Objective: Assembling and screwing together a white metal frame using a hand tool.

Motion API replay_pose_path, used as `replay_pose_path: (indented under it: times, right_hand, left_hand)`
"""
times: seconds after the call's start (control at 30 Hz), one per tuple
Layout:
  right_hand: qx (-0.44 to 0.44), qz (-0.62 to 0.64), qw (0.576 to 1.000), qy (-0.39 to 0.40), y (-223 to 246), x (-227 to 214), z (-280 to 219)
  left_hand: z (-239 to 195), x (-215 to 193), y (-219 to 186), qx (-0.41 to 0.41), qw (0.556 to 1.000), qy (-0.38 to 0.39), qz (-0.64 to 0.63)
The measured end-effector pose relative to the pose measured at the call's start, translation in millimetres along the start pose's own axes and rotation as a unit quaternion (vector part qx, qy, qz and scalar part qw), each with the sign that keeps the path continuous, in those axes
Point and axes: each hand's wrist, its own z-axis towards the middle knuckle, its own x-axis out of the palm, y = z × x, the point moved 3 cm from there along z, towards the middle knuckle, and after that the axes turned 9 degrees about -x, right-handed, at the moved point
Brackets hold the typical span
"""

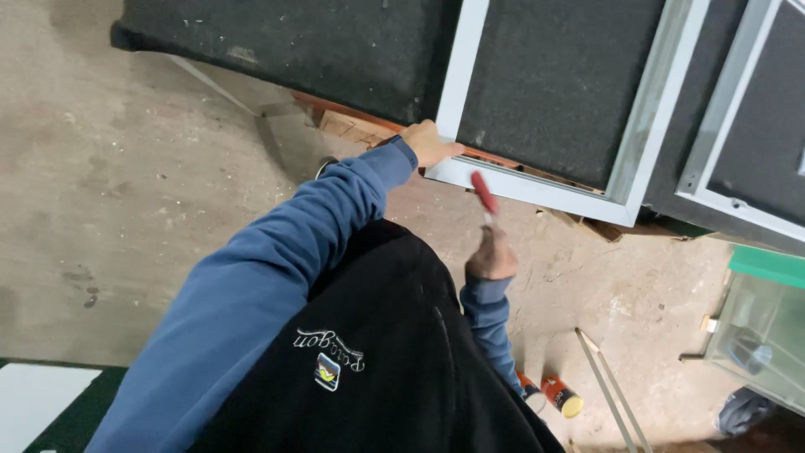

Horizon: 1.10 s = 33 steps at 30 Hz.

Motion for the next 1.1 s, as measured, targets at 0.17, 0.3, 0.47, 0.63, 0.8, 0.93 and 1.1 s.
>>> replay_pose_path:
  times: [0.17, 0.3, 0.47, 0.63, 0.8, 0.93, 1.1]
  right_hand:
    - [-0.007, -0.075, 0.985, 0.155, -13, 17, -5]
    - [0.003, -0.018, 0.999, 0.048, -18, 10, -24]
    - [-0.001, -0.133, 0.980, 0.148, 0, 13, 5]
    - [0.121, -0.041, 0.989, 0.078, -1, -11, 2]
    - [0.103, 0.009, 0.992, 0.075, -2, -5, -7]
    - [0.051, 0.001, 0.991, 0.125, -10, 9, -3]
    - [0.094, -0.022, 0.983, 0.155, -12, 15, 4]
  left_hand:
    - [9, 6, -1, 0.031, 0.999, -0.013, 0.018]
    - [-7, 3, 5, 0.000, 1.000, 0.005, -0.021]
    - [15, 11, 7, 0.012, 1.000, -0.024, 0.000]
    - [-6, 7, 11, 0.101, 0.990, -0.005, -0.102]
    - [-2, 13, 43, 0.174, 0.976, 0.066, -0.110]
    - [-24, -2, 35, 0.121, 0.965, 0.170, -0.161]
    - [-20, -4, 45, 0.106, 0.942, 0.233, -0.216]
